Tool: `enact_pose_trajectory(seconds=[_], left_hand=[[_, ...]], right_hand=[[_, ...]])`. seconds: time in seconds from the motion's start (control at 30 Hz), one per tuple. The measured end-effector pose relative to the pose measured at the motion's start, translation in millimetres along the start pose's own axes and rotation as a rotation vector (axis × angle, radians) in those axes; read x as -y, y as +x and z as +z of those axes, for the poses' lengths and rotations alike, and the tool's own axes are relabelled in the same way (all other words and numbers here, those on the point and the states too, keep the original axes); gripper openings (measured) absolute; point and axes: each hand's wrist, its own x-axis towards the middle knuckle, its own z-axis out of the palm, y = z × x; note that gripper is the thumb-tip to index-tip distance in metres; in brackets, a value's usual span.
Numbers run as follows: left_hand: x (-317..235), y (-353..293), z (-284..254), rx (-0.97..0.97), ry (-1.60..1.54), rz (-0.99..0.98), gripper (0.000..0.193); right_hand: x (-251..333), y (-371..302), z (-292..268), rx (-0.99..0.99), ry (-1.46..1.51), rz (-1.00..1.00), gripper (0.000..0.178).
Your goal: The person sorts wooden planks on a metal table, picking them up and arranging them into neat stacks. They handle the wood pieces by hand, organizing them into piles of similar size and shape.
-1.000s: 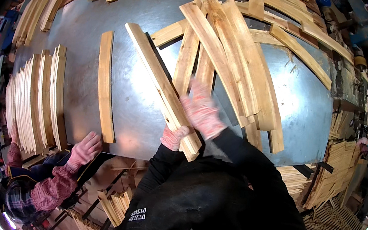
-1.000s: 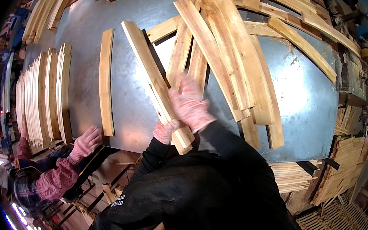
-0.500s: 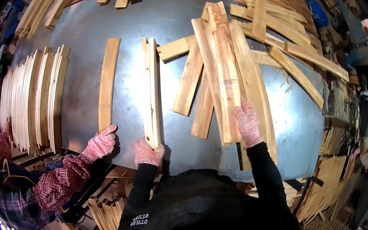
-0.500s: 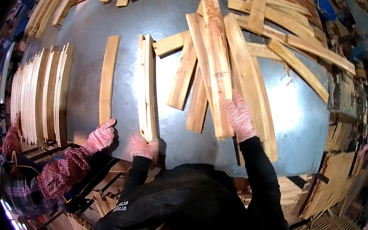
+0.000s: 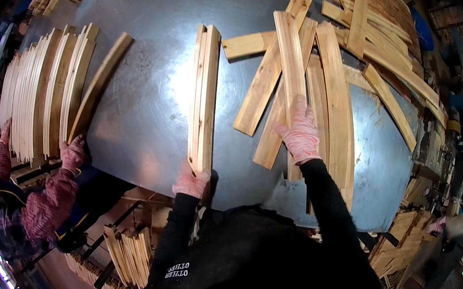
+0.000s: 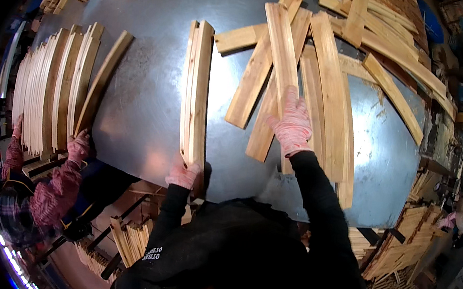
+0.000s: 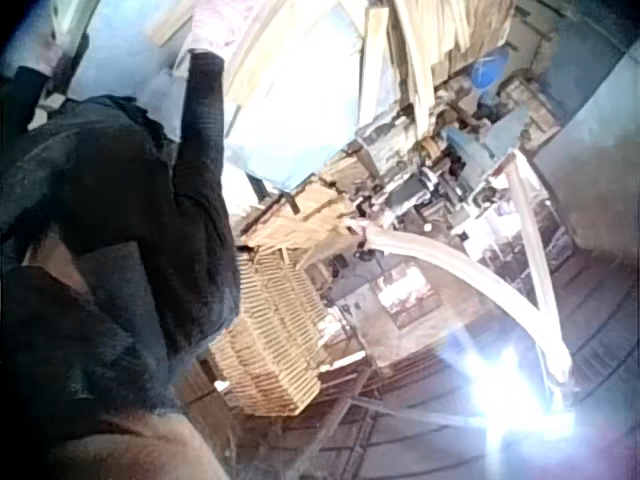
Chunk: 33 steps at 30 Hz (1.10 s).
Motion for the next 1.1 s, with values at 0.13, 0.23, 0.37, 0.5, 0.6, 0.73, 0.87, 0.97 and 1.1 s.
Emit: enact_pose_trajectory(seconds=[0.13,0.23,0.37,0.5,0.6,0.73,0.87,0.97,1.1], left_hand=[[-7,2,-4,-0.045,0.183,-0.056,0.058],[8,1,-3,-0.049,0.105,-0.013,0.061],[6,-10,-9,-0.036,-0.040,0.171,0.095],[-34,-23,6,-0.090,0.335,-0.011,0.113],[-42,-22,4,-0.066,0.317,-0.102,0.105],[-32,-18,-9,-0.110,0.293,-0.061,0.101],[-10,-8,-18,-0.020,-0.095,0.078,0.106],[-20,-9,-9,-0.075,0.204,0.082,0.116],[-31,5,2,-0.159,0.641,0.355,0.118]], right_hand=[[15,-34,10,0.097,0.438,0.078,0.085],[77,-56,42,0.074,0.542,-0.117,0.077],[118,-38,47,0.681,0.288,-0.297,0.071],[114,0,40,-0.312,0.038,-0.177,0.074],[105,44,47,-0.278,-0.002,0.043,0.086],[102,0,32,-0.067,0.198,-0.022,0.092],[110,-110,59,0.501,0.499,-0.265,0.078],[68,-102,75,0.005,0.223,-0.367,0.069],[33,-13,35,-0.103,0.299,0.267,0.079]])
